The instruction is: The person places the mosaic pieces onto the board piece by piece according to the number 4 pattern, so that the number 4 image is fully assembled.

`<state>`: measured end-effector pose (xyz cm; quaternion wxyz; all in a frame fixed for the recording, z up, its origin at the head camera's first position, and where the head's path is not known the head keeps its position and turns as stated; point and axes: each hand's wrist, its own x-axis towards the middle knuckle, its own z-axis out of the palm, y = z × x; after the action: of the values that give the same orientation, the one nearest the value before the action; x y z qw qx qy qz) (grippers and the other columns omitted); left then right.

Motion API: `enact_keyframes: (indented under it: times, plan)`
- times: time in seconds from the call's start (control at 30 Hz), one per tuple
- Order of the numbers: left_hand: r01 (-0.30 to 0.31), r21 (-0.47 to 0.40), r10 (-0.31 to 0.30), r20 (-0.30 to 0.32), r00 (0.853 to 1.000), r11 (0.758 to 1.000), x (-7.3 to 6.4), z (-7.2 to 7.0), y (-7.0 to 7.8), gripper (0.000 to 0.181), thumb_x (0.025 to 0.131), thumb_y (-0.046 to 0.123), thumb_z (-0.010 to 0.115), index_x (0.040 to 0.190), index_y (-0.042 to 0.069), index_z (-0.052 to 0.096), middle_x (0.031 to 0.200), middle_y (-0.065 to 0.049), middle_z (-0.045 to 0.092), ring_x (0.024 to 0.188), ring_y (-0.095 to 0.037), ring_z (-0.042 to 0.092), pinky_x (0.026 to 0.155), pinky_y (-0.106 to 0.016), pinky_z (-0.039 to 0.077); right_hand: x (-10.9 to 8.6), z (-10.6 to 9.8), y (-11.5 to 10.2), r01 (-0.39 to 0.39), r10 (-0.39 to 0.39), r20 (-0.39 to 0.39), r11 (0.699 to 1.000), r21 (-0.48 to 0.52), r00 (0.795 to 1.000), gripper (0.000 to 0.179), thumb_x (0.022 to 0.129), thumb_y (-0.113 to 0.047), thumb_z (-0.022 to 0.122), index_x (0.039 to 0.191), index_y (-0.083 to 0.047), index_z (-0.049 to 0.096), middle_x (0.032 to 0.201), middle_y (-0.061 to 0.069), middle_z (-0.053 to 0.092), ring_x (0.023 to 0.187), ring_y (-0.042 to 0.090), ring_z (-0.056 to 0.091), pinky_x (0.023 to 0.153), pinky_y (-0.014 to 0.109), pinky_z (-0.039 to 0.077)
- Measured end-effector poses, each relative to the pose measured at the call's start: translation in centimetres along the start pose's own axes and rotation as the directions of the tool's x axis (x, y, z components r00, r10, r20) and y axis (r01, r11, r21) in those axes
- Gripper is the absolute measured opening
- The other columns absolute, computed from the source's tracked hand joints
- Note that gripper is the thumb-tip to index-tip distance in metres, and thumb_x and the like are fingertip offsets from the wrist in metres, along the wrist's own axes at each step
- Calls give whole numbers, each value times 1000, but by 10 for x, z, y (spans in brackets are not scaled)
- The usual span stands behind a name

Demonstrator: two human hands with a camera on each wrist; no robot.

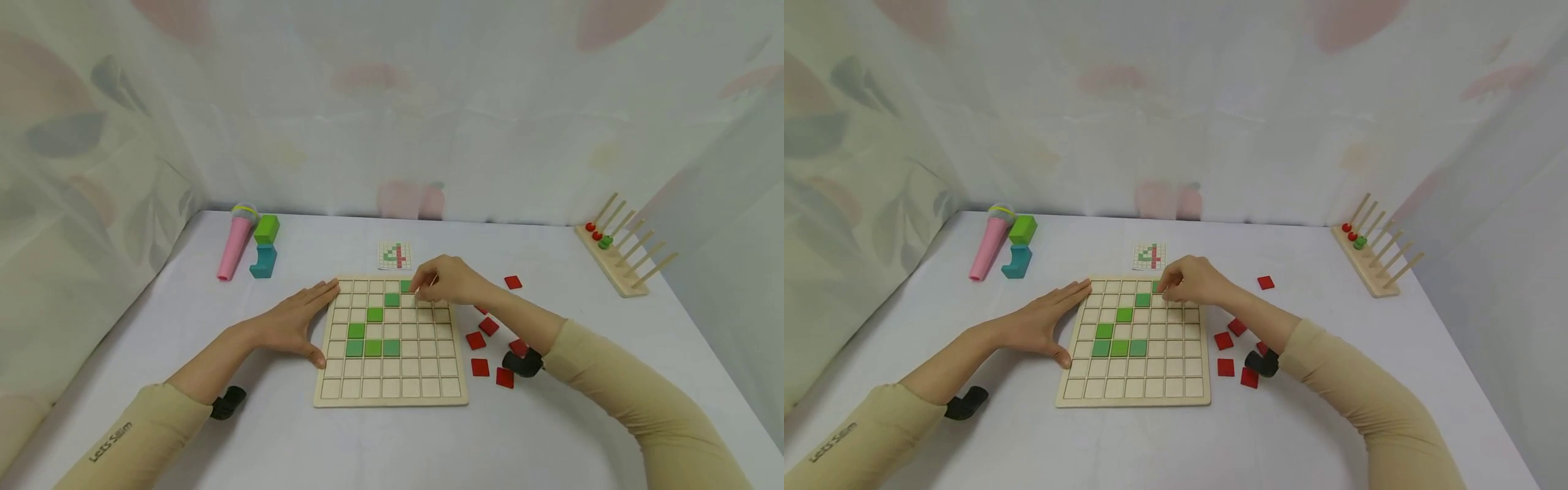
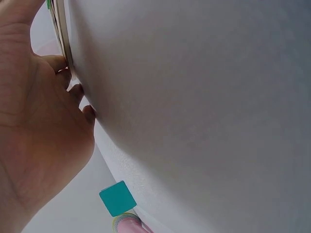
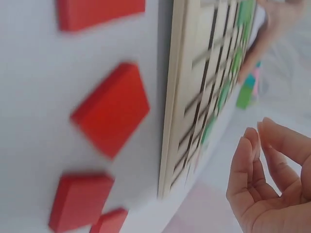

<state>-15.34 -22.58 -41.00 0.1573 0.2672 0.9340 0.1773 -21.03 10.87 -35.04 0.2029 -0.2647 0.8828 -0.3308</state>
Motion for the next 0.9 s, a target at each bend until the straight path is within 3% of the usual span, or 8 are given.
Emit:
enact_keyframes:
  times: [0.23, 0.37, 0.73, 0.9]
  plan:
    - [11, -13, -11, 1, 1000, 1000, -1, 0, 0, 140, 55, 68, 84, 159, 6, 14, 169, -9, 7, 156, -38, 9, 125, -60, 16, -7, -29, 17, -86, 90, -59, 994, 65, 994, 23, 92, -16, 65, 112, -7, 72, 99, 10, 72, 91, 29, 69, 86, 44, 59]
    - [10, -13, -10, -3, 1000, 1000, -1, 0, 0, 140, 55, 68, 84, 159, 6, 14, 169, -9, 7, 156, -38, 9, 125, -61, 16, -11, -44, 33, -107, 113, -75, 991, 86, 991, 27, 94, -16, 62, 118, -6, 69, 108, 13, 71, 100, 34, 68, 92, 47, 58]
    - [6, -11, -6, -5, 1000, 1000, -1, -1, 0, 140, 55, 67, 84, 159, 5, 15, 169, -10, 8, 156, -39, 9, 125, -61, 16, -20, -73, 83, -141, 151, -100, 984, 106, 983, 31, 94, -14, 62, 124, -5, 65, 114, 16, 69, 103, 26, 63, 92, 41, 58]
    - [5, -16, -5, -6, 1000, 1000, -1, 0, 0, 140, 55, 67, 84, 159, 6, 14, 169, -9, 8, 156, -38, 9, 125, -61, 16, -26, -81, 104, -148, 158, -93, 983, 108, 983, 33, 94, -14, 62, 126, -4, 64, 119, 19, 66, 103, 23, 62, 87, 31, 58]
